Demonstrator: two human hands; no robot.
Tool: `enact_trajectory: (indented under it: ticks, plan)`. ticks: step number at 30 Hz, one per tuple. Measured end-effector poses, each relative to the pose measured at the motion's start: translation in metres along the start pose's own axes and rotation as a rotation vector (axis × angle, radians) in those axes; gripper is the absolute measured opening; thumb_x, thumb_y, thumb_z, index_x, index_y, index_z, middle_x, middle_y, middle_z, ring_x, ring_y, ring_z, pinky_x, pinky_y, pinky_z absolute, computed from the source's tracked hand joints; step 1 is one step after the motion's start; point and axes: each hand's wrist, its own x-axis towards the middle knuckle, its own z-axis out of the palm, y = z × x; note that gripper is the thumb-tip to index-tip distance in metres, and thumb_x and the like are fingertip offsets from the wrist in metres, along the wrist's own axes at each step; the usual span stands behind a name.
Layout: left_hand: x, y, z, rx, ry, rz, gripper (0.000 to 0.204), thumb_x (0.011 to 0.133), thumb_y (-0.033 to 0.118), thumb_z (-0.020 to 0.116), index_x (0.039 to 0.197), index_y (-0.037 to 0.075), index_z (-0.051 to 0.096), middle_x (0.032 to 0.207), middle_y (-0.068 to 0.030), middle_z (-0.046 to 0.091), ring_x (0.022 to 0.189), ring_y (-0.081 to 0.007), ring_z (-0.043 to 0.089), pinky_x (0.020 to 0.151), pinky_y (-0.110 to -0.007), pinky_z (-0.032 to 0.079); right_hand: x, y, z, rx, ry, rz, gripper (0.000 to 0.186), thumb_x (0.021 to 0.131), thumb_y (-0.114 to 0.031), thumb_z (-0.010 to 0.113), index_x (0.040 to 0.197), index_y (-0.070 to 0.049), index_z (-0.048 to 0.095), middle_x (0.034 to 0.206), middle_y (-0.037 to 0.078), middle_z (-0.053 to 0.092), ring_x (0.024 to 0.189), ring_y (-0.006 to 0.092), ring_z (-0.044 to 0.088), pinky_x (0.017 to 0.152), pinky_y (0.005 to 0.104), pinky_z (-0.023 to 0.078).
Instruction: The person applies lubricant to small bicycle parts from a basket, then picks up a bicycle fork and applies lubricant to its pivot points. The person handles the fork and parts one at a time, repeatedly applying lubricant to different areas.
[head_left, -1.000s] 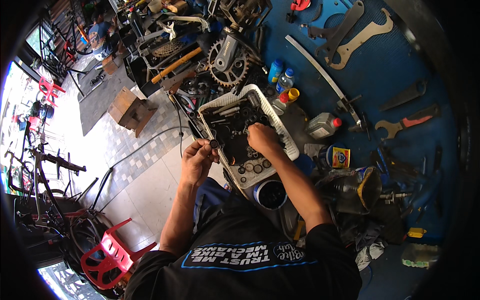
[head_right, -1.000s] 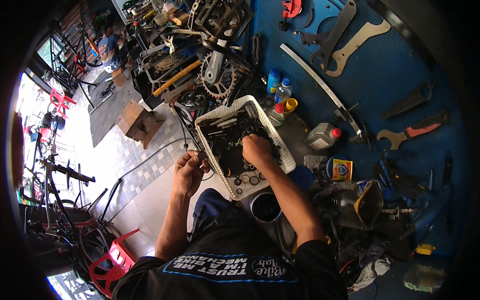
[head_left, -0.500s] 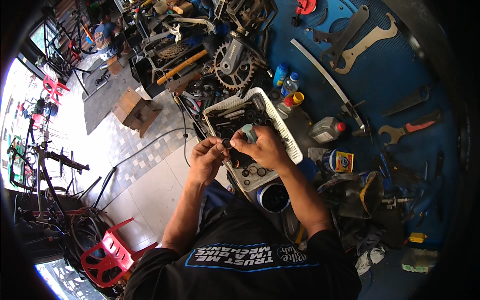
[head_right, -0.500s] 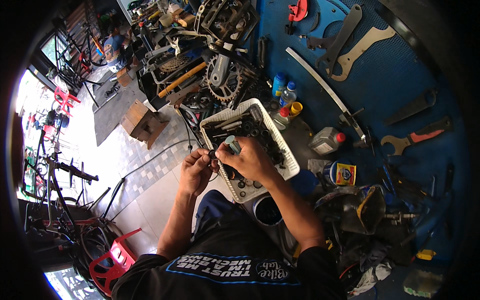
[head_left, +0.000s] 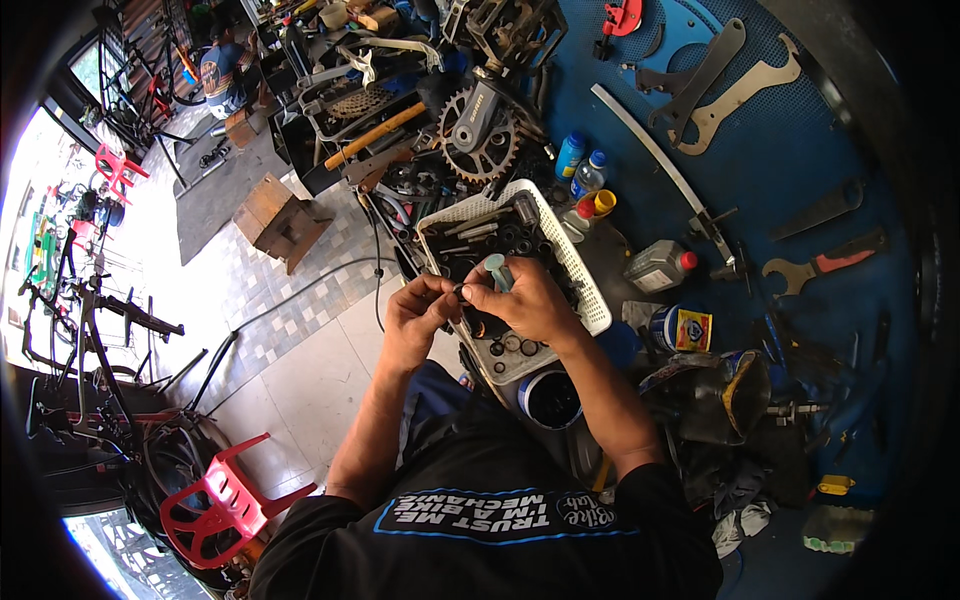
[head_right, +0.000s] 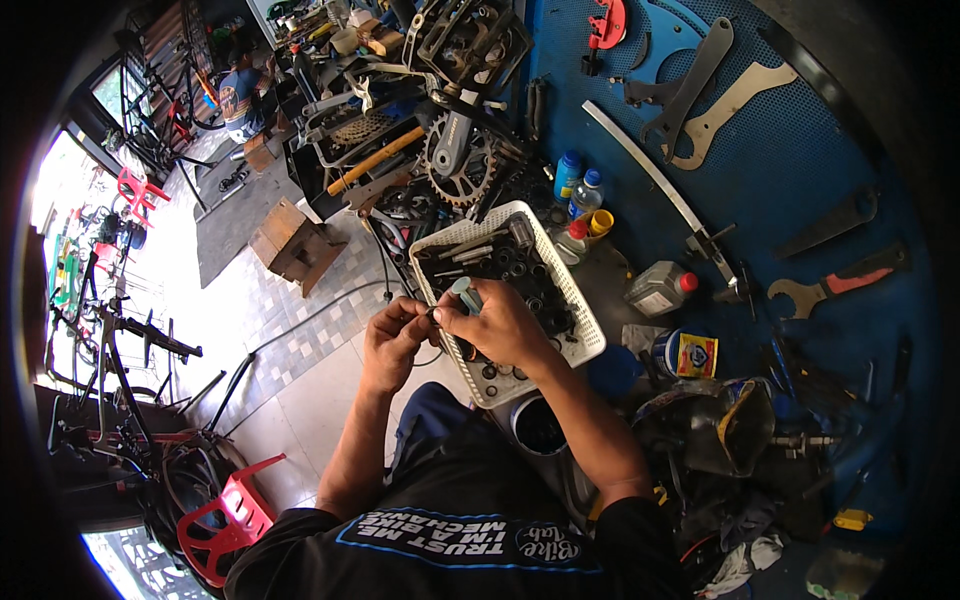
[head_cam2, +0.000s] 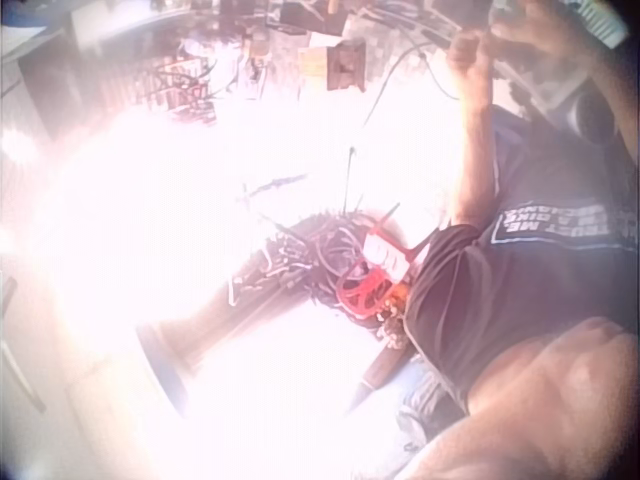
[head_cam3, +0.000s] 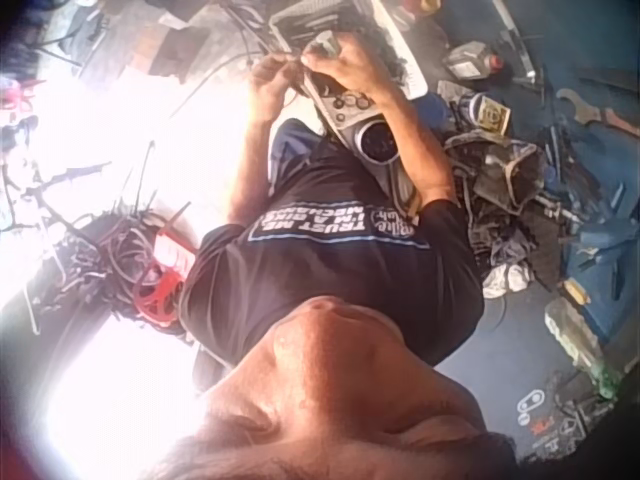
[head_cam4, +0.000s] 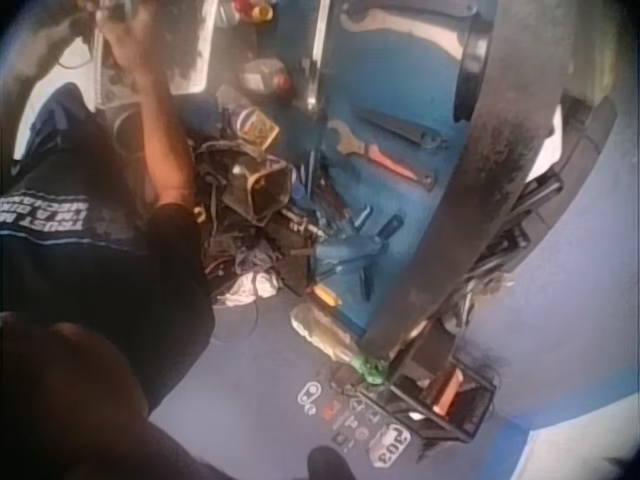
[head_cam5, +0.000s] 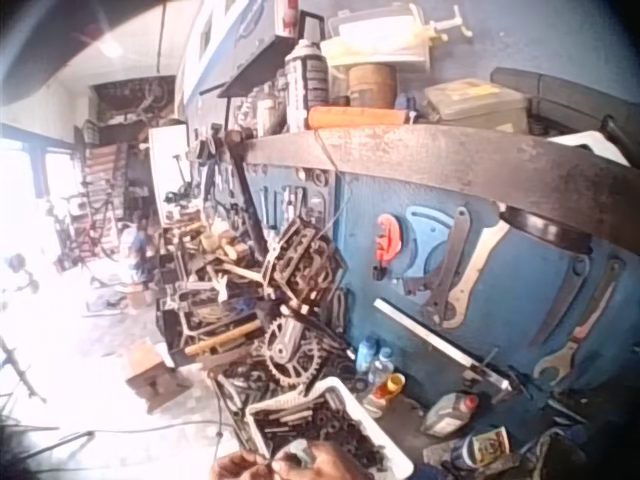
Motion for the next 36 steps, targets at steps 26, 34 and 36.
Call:
enact_trajectory:
  ticks: [26,34,36]
  plan:
    - [0.013,0.038,0.01,0.293,-0.138,0.034,0.017,0.103,0.013,0.068,0.105,-0.003,0.065,0.089,-0.0065,0.071,0.078,-0.0115,0.067,0.073,-0.027,0.055,-0.009,-0.01,-0.007,-0.135,-0.004,-0.056,0.021,0.091,-0.02,0.077,0.095,-0.001,0.07,0.081,0.009,0.072,0.078,0.0173,0.068,0.074,0.0342,0.053]
    - [0.001,0.048,0.036,0.474,0.03,0.035,0.014,0.1,0.008,0.071,0.106,-0.004,0.066,0.091,-0.0088,0.072,0.078,-0.0146,0.069,0.073,-0.029,0.057,-0.006,-0.025,-0.012,-0.171,0.055,-0.023,0.024,0.095,-0.026,0.076,0.095,-0.002,0.073,0.084,0.008,0.074,0.081,0.0164,0.07,0.076,0.0338,0.054]
    - [0.0,0.049,0.041,0.586,0.05,0.064,0.015,0.1,0.007,0.071,0.106,-0.005,0.066,0.091,-0.009,0.073,0.078,-0.0146,0.07,0.073,-0.029,0.057,-0.007,-0.031,-0.011,-0.243,0.073,-0.02,0.024,0.095,-0.026,0.076,0.095,-0.002,0.074,0.083,0.007,0.074,0.08,0.0164,0.07,0.076,0.034,0.055]
